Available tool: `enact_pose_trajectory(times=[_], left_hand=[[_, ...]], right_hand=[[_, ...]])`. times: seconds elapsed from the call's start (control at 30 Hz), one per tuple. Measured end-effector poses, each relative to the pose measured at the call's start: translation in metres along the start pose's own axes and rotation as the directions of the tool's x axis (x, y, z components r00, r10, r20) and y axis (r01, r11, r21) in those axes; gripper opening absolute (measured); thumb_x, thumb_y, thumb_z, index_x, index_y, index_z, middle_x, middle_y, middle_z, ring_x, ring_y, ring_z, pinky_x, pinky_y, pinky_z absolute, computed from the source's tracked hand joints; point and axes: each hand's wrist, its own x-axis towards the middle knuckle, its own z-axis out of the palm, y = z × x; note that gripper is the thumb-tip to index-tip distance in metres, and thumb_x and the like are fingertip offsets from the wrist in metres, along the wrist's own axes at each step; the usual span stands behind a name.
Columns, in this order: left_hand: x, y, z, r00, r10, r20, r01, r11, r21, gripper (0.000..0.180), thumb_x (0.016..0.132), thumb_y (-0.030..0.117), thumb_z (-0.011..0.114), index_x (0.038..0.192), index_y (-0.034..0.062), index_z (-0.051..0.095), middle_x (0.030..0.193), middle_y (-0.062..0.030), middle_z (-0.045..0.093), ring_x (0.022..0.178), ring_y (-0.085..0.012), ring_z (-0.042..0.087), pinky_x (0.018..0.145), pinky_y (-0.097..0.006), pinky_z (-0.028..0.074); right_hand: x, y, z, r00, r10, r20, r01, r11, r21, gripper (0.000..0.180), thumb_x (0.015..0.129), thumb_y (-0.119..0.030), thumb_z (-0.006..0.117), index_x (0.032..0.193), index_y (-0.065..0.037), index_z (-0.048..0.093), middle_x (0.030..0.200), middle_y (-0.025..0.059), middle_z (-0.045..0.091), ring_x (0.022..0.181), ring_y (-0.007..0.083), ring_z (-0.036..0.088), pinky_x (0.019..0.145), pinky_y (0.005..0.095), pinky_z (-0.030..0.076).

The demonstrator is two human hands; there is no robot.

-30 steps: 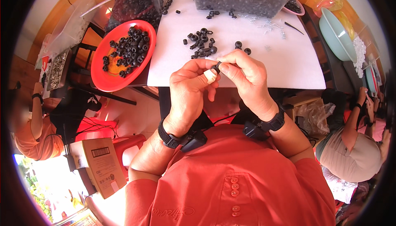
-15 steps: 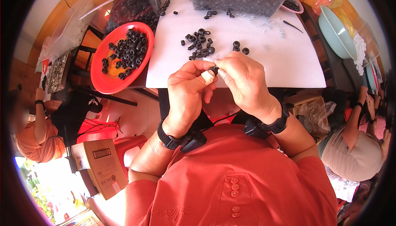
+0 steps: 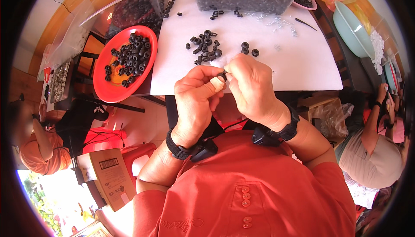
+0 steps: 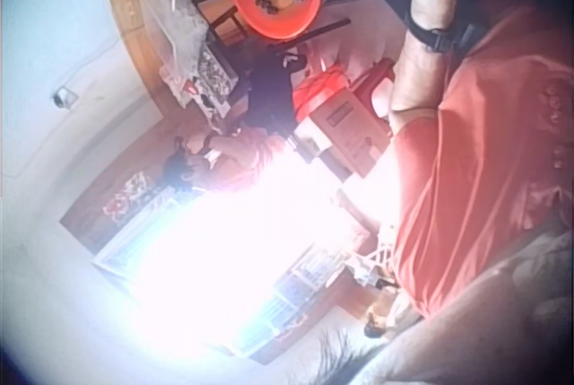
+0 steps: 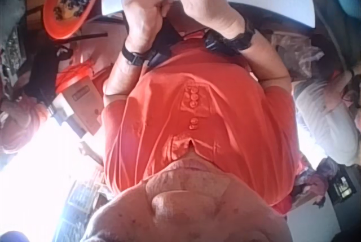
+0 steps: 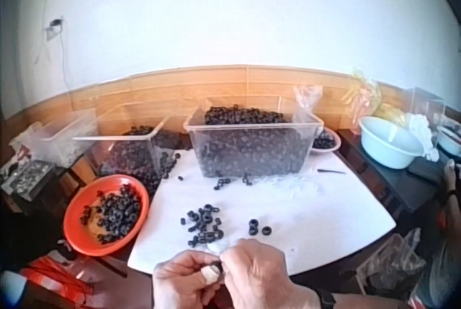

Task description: The worker is picking up and sorting small black components on a white workbench surface.

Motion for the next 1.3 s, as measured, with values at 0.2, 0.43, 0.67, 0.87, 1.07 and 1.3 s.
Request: enact_pose_trajectory(times=[0.2,0.43,0.67,0.87,1.07,1.3], left_hand=[[0.000,0.006,0.002,1.000,-0.011,-0.001,0.011,1.000,-0.022,0.011,0.091,0.001,0.068,0.101,-0.0029,0.065,0.079,-0.0047,0.065,0.057,-0.0060,0.053,0.042,-0.018,0.036],[0.000,0.003,-0.002,0.999,0.001,0.040,0.001,0.999,-0.052,0.012,0.091,0.002,0.067,0.102,-0.0033,0.064,0.079,-0.0057,0.065,0.058,-0.0070,0.054,0.042,-0.018,0.037],[0.000,0.004,0.000,0.997,0.041,0.071,-0.035,0.995,-0.090,0.013,0.093,0.000,0.063,0.104,-0.0061,0.064,0.085,-0.0099,0.068,0.064,-0.0122,0.060,0.053,-0.022,0.047],[0.000,0.005,0.002,0.996,0.065,0.056,-0.061,0.995,-0.074,0.016,0.092,0.000,0.063,0.105,-0.0087,0.064,0.093,-0.0115,0.069,0.078,-0.0175,0.065,0.073,-0.028,0.054],[-0.010,0.018,0.012,0.993,-0.020,0.113,0.012,0.998,0.064,0.020,0.094,0.008,0.063,0.105,-0.0090,0.064,0.089,-0.0124,0.069,0.071,-0.0172,0.065,0.063,-0.027,0.053],[-0.016,0.016,0.009,0.986,-0.074,0.147,0.036,0.969,0.245,0.025,0.096,0.017,0.064,0.097,-0.0084,0.067,0.074,-0.0126,0.068,0.054,-0.0157,0.062,0.043,-0.022,0.042]], right_hand=[[-0.006,0.013,0.004,0.986,0.159,0.049,-0.166,0.929,0.330,0.019,0.069,0.006,0.060,0.082,-0.003,0.050,0.073,0.0122,0.049,0.064,0.0332,0.052,0.055,0.0442,0.042],[-0.003,0.008,0.007,0.985,-0.163,-0.055,0.163,0.987,-0.003,0.019,0.068,0.005,0.061,0.082,-0.003,0.050,0.076,0.0115,0.050,0.065,0.0317,0.052,0.056,0.0436,0.042],[-0.011,0.006,0.007,0.987,-0.142,-0.070,0.145,0.989,0.032,0.024,0.066,0.002,0.066,0.085,-0.004,0.052,0.076,0.0110,0.050,0.066,0.0308,0.052,0.057,0.0418,0.042],[-0.010,-0.001,0.014,0.983,-0.136,-0.125,0.121,0.985,-0.122,0.029,0.064,0.000,0.071,0.084,-0.006,0.049,0.076,0.0095,0.050,0.067,0.0292,0.053,0.057,0.0408,0.042],[-0.014,0.011,0.012,0.965,-0.154,-0.211,0.130,0.984,-0.126,0.030,0.063,-0.001,0.071,0.079,-0.008,0.046,0.071,0.0080,0.048,0.060,0.0278,0.051,0.054,0.0407,0.041],[-0.016,0.004,-0.008,0.998,-0.045,-0.041,0.048,0.996,0.080,0.029,0.062,-0.005,0.073,0.078,-0.007,0.048,0.071,0.0093,0.053,0.062,0.0309,0.057,0.053,0.0412,0.043]])
